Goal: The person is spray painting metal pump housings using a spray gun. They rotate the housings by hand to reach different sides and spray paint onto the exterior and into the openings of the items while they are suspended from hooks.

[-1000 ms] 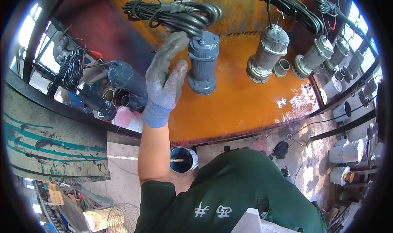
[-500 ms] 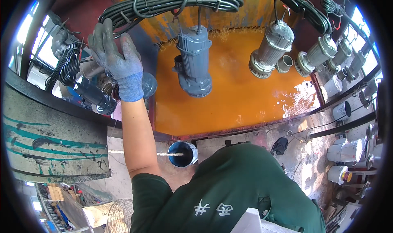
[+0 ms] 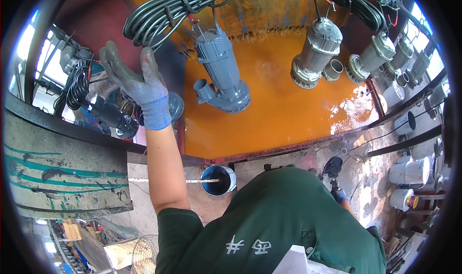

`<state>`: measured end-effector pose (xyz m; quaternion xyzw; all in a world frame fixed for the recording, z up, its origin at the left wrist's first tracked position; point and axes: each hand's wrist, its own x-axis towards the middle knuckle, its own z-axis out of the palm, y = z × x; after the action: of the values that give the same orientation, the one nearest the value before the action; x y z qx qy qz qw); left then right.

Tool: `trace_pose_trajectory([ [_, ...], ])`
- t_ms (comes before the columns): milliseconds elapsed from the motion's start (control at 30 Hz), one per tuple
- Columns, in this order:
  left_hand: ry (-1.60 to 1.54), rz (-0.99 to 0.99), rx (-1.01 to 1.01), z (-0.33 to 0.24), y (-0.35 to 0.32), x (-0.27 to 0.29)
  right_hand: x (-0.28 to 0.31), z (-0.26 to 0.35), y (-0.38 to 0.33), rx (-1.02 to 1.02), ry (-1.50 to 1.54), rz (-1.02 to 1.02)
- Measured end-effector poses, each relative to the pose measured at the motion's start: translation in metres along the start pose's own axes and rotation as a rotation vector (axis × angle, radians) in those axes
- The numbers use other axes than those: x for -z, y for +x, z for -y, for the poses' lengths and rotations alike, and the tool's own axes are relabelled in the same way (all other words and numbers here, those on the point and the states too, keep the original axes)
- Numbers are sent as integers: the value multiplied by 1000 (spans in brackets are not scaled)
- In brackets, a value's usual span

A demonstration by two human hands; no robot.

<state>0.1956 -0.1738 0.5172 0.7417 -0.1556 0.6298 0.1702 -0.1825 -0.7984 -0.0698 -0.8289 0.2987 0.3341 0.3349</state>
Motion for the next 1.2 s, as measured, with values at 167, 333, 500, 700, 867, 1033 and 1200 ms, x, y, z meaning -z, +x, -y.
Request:
trace_pose_trajectory([
  [167, -59, 35, -29, -24, -2, -13, 3, 18, 8, -8, 136, -17],
  [333, -484, 165, 173, -22, -14, -23, 16, 53, 11, -40, 227, -8],
  [500, -555, 141, 197, -35, -13, -30, 84, 181, -48, 506, 89, -97],
  [700, -617, 111, 241, -49, -13, -40, 163, 377, -175, 1060, 197, -49],
  [867, -694, 138, 282, -59, -14, -32, 160, 458, -228, 1238, 281, -127],
  [1033, -645, 129, 301, -72, -11, -28, 137, 450, -204, 1304, 15, -34],
  [1200, -481, 158, 268, -75, -5, -23, 100, 374, -132, 1118, -121, -69],
])
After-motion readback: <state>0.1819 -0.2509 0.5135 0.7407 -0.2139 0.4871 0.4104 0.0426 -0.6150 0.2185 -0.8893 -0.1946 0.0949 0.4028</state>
